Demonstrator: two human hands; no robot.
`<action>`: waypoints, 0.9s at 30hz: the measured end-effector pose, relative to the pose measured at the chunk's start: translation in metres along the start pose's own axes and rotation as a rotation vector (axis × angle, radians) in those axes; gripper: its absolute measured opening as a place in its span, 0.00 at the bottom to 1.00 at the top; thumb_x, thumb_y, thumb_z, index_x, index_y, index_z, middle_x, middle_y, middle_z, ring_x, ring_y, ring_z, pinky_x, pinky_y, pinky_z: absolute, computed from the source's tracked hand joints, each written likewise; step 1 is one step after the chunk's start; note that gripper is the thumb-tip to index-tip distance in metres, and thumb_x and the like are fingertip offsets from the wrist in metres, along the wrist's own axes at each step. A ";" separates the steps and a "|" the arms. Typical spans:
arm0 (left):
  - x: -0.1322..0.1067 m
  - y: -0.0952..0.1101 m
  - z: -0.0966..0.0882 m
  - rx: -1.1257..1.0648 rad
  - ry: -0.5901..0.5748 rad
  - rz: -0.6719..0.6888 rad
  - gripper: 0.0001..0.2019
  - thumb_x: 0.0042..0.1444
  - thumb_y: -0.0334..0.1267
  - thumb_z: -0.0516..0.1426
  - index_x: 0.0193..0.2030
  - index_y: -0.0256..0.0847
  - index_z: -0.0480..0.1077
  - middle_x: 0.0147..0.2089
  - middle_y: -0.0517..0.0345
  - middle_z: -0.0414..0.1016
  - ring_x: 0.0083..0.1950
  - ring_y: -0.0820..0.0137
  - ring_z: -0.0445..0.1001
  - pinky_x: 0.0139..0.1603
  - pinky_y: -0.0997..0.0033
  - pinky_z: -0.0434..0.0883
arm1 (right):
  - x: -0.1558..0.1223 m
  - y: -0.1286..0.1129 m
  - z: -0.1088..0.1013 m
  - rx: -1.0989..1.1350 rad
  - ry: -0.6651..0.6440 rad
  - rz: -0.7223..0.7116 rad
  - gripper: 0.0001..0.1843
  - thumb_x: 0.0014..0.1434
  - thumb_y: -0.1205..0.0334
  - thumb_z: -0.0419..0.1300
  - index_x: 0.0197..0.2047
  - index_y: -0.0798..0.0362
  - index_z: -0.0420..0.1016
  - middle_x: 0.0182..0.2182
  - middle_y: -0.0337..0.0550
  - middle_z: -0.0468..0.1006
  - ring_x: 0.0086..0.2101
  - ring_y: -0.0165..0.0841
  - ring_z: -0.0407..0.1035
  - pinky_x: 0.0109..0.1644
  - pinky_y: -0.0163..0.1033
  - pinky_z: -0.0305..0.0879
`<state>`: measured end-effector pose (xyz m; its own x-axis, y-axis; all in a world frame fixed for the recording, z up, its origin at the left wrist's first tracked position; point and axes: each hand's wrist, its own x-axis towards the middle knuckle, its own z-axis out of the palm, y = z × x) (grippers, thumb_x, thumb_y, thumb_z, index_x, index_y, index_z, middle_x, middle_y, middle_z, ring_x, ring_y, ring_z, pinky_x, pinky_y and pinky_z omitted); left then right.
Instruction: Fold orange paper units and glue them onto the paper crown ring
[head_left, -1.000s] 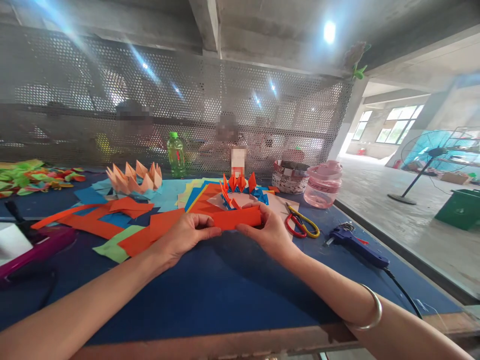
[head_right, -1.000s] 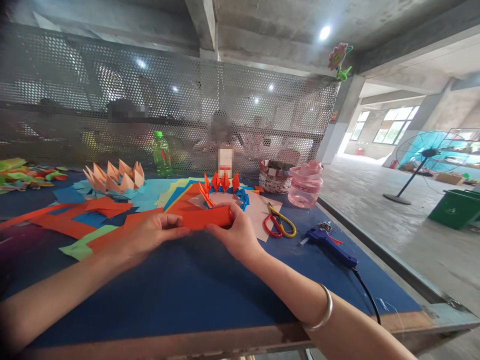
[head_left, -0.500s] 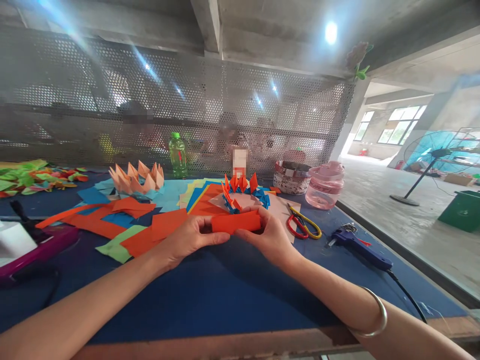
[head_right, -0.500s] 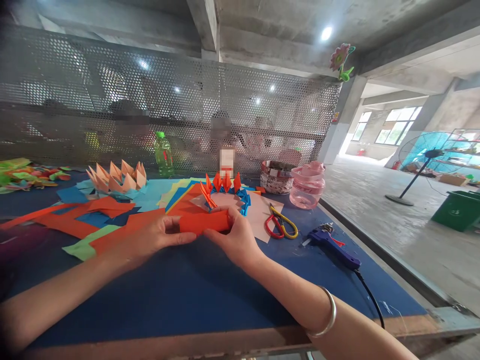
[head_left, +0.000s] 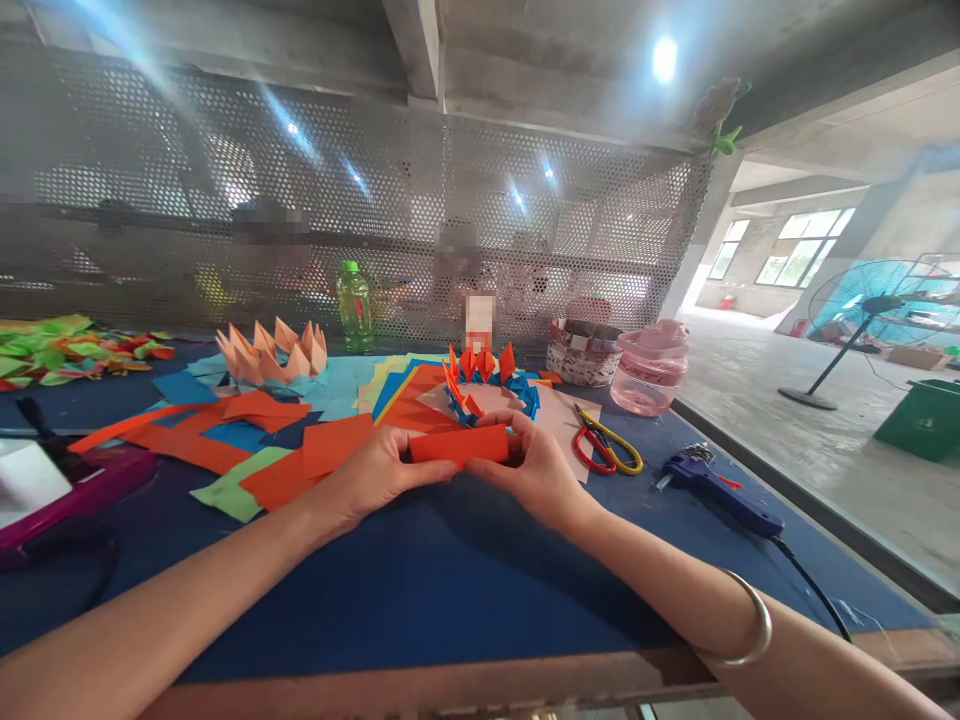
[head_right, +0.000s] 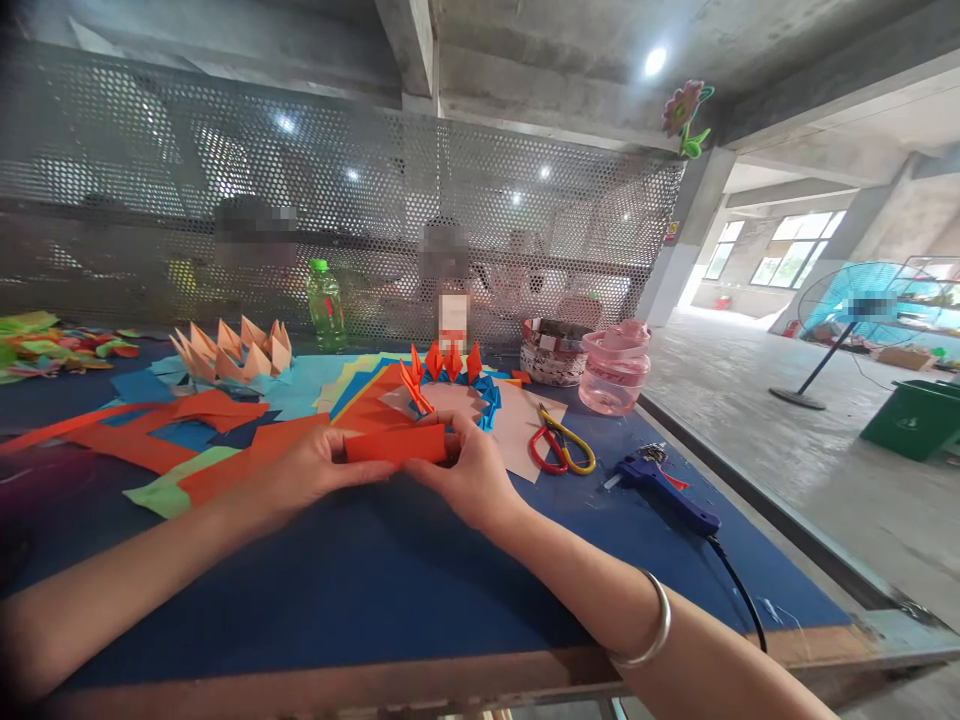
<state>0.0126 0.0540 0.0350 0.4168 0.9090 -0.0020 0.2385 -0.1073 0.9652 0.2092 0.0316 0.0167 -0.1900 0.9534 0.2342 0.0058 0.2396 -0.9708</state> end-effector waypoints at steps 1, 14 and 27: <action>0.000 0.001 -0.001 -0.001 0.019 -0.010 0.13 0.40 0.44 0.68 0.32 0.39 0.79 0.30 0.59 0.81 0.30 0.69 0.72 0.33 0.73 0.65 | 0.001 0.001 -0.002 0.006 -0.003 0.000 0.26 0.45 0.58 0.69 0.47 0.52 0.65 0.28 0.36 0.77 0.25 0.28 0.67 0.28 0.32 0.58; 0.007 -0.003 -0.015 0.035 0.052 -0.009 0.09 0.42 0.42 0.67 0.30 0.42 0.81 0.32 0.58 0.83 0.33 0.69 0.76 0.38 0.73 0.67 | 0.009 0.002 -0.011 -0.066 0.038 -0.053 0.24 0.47 0.57 0.68 0.46 0.53 0.66 0.20 0.28 0.67 0.21 0.25 0.59 0.25 0.31 0.51; 0.009 -0.005 -0.017 0.070 0.044 -0.006 0.12 0.42 0.45 0.68 0.29 0.39 0.80 0.32 0.53 0.84 0.34 0.66 0.77 0.40 0.70 0.69 | 0.006 -0.003 -0.011 -0.123 0.049 -0.067 0.22 0.46 0.57 0.68 0.43 0.52 0.66 0.18 0.26 0.65 0.20 0.25 0.57 0.25 0.32 0.49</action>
<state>-0.0003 0.0697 0.0342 0.3768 0.9263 0.0057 0.3026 -0.1289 0.9444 0.2190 0.0385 0.0213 -0.1458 0.9415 0.3038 0.1155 0.3212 -0.9400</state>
